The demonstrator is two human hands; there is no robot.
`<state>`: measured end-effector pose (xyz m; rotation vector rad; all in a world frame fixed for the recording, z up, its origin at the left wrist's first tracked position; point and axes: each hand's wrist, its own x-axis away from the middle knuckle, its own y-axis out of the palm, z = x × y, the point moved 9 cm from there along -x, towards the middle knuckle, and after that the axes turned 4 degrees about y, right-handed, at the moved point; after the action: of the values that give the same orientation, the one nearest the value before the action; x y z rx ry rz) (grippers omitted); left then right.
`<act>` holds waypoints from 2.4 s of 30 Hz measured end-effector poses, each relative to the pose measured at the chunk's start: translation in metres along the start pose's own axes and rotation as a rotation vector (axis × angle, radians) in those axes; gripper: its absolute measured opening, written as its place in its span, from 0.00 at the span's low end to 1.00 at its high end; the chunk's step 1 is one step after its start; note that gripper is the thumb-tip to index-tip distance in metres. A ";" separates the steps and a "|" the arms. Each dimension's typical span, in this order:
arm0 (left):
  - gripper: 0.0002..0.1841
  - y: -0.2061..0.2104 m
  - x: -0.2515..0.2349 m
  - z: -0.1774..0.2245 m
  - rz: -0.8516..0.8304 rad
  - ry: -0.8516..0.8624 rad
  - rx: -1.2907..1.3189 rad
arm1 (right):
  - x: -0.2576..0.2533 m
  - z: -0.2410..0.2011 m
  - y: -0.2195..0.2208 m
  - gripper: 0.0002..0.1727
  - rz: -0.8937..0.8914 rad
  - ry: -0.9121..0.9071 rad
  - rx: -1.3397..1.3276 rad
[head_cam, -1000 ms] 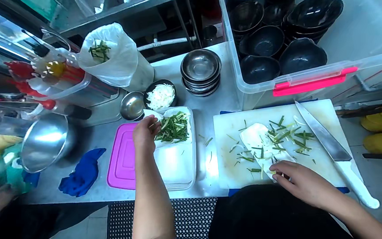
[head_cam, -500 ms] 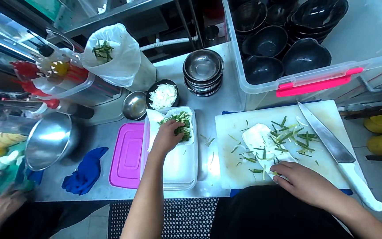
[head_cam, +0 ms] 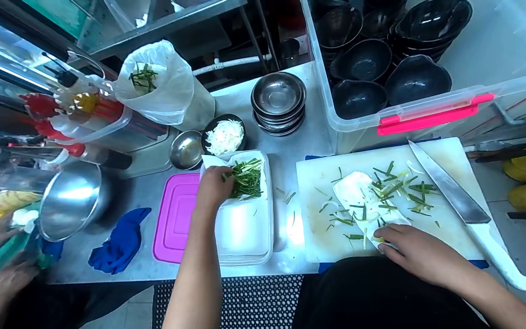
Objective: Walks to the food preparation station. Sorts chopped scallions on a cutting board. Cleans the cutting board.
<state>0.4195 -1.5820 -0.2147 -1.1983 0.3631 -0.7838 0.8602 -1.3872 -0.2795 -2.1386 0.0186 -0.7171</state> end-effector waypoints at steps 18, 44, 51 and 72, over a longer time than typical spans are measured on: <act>0.13 -0.005 0.017 0.037 0.081 0.141 -0.071 | 0.018 0.055 -0.065 0.13 0.210 0.190 -0.071; 0.16 0.076 0.110 0.177 0.102 0.323 0.301 | -0.009 0.121 -0.077 0.12 0.497 0.472 0.026; 0.17 0.106 0.117 0.211 -0.021 0.395 0.296 | -0.014 0.122 -0.075 0.08 0.437 0.495 -0.015; 0.20 0.209 0.154 0.277 -0.812 -0.462 1.794 | 0.010 -0.011 -0.030 0.12 0.186 0.119 -0.769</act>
<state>0.7743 -1.4697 -0.2893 0.3111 -1.1291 -1.0190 0.8564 -1.3787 -0.2474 -2.7560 0.6411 -0.8065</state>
